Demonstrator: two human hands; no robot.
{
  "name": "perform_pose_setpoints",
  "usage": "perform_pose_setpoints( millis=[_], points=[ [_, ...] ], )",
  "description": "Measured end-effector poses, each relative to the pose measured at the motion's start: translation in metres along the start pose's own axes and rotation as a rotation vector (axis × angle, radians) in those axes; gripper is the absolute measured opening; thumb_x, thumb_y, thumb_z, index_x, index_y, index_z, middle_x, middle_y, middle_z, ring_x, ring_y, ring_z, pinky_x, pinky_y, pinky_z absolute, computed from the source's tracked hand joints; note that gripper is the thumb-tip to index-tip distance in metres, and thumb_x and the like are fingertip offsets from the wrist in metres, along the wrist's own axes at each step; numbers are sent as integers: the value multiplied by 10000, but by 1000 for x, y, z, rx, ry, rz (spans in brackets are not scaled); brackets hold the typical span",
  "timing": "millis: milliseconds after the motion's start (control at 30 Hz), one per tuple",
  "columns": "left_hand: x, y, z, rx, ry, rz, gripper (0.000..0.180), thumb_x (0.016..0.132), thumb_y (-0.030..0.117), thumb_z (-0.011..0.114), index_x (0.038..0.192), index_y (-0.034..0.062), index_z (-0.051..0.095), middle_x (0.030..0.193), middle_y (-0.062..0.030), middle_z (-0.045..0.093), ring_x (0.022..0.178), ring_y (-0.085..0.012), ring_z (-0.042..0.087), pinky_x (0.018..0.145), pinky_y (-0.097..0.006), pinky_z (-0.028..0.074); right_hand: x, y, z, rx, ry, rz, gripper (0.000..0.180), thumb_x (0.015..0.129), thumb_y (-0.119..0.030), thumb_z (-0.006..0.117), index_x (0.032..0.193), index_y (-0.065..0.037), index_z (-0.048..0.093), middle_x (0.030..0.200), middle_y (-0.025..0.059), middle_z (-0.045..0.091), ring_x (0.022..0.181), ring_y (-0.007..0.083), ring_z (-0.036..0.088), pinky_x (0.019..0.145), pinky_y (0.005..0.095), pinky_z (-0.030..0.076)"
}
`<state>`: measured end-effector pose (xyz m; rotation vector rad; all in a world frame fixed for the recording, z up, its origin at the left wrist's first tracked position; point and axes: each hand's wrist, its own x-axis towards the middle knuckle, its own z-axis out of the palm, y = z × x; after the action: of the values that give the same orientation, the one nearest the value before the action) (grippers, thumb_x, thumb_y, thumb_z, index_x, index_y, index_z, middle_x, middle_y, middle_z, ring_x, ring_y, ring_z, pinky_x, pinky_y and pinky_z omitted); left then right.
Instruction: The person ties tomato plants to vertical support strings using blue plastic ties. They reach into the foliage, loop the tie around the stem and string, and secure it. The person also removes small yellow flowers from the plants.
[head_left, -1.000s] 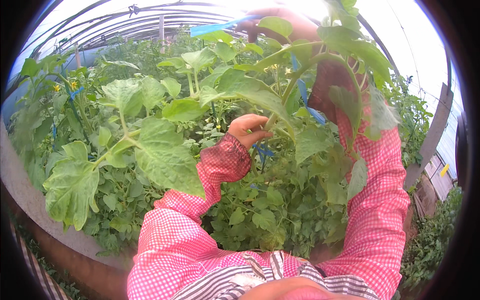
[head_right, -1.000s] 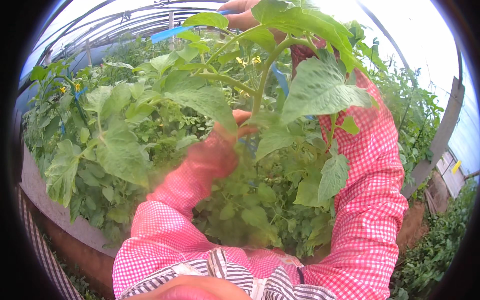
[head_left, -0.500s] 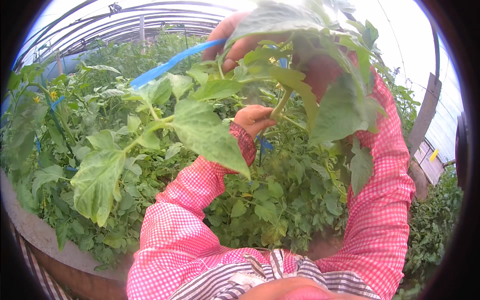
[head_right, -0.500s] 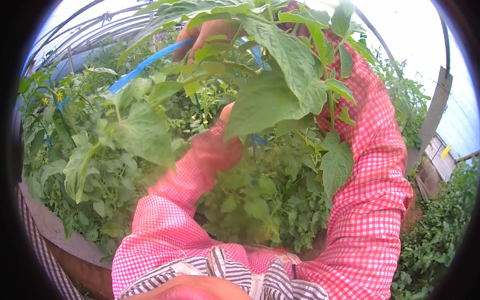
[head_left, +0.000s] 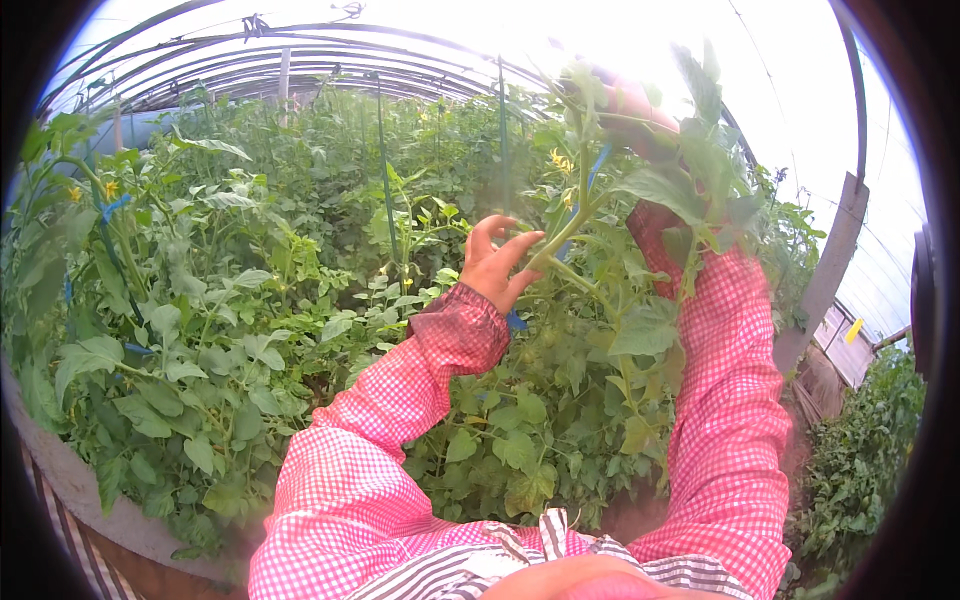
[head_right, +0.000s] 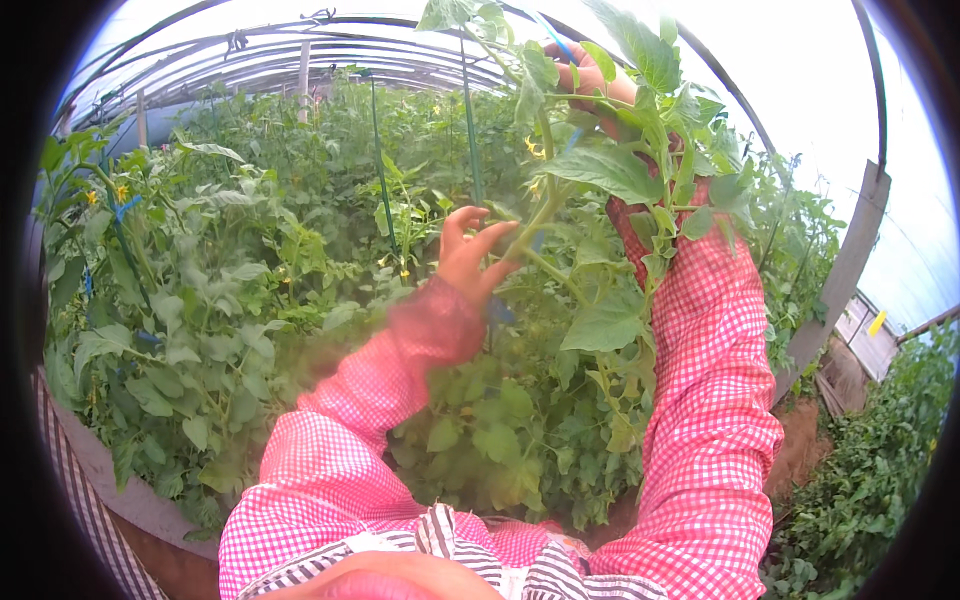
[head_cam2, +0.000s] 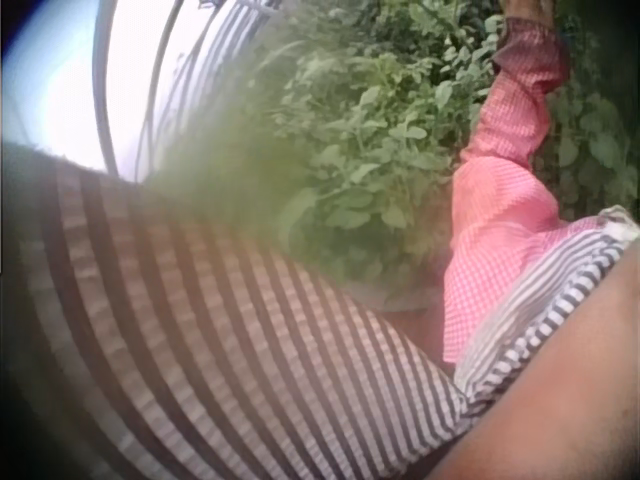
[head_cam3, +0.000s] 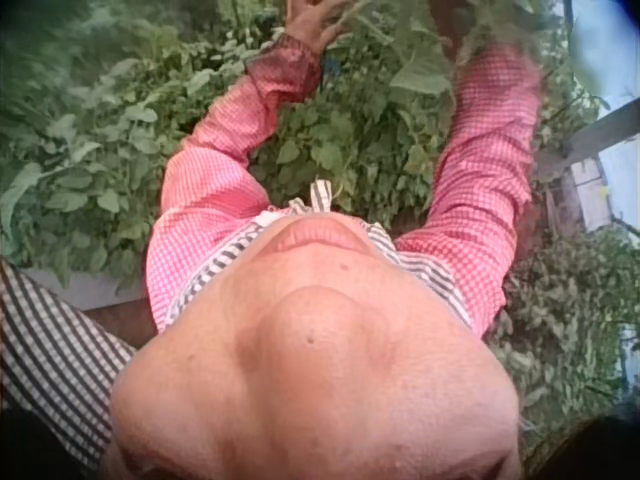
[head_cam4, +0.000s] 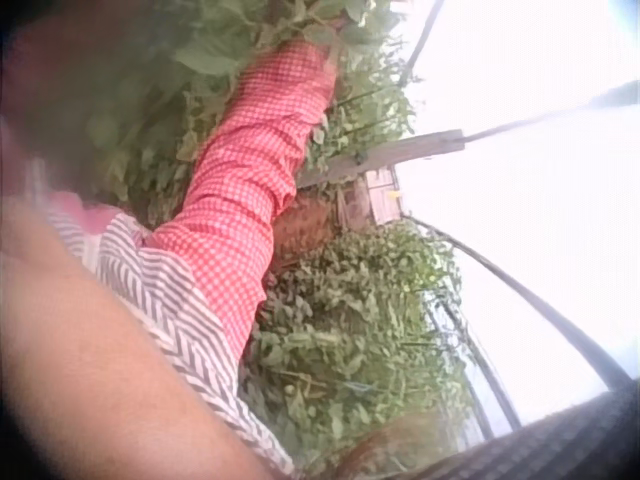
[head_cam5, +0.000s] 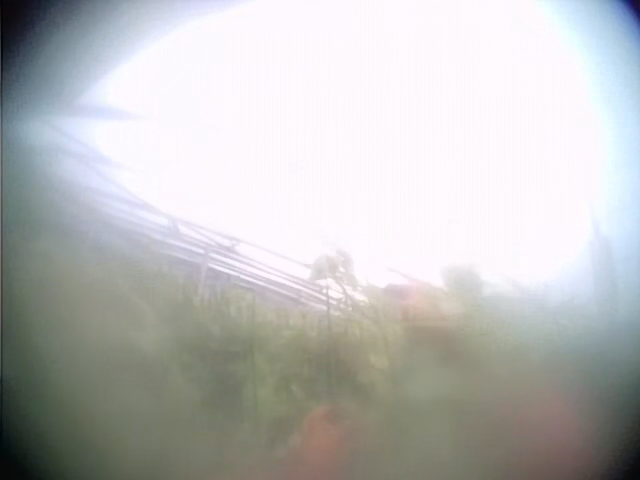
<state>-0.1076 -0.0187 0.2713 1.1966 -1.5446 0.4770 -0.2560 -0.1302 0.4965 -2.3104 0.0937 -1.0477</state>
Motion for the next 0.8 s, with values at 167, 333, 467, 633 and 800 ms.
perform_pose_setpoints(
  millis=[167,333,467,633,800],
  points=[
    [11,4,-18,-41,107,54,413,730,172,749,1110,145,591,1189,-107,403,1091,-273,455,908,-379,442,6,0,2,-59,50,12,414,853,-356,671,1172,-107,585,879,-40,614,731,33,529,619,229,413],
    [100,24,-60,-284,397,87,343,840,223,656,1116,42,564,1070,-128,551,889,-203,585,747,-331,501,9,-10,8,-121,11,125,455,835,-183,650,1255,-84,506,935,9,585,791,95,534,687,267,437],
    [161,53,-86,-591,266,-125,382,876,193,603,1168,-39,522,935,-138,652,664,-166,633,589,-281,510,0,-15,12,29,-47,-10,589,821,-144,645,1356,-80,408,1024,50,587,832,101,558,697,254,462],
    [193,61,-87,-370,147,-23,394,866,170,511,1199,-42,516,925,-159,664,727,-245,657,695,-339,529,-11,-11,0,254,-53,-44,566,836,-239,655,1327,-63,438,1137,77,574,1003,128,581,798,233,474],
    [204,55,-83,93,129,333,333,846,137,529,1151,17,584,858,-147,661,763,-238,651,723,-351,535,4,-17,-10,210,102,-166,458,848,-262,644,1238,-60,513,1057,50,582,942,111,560,780,239,450]
  ],
)
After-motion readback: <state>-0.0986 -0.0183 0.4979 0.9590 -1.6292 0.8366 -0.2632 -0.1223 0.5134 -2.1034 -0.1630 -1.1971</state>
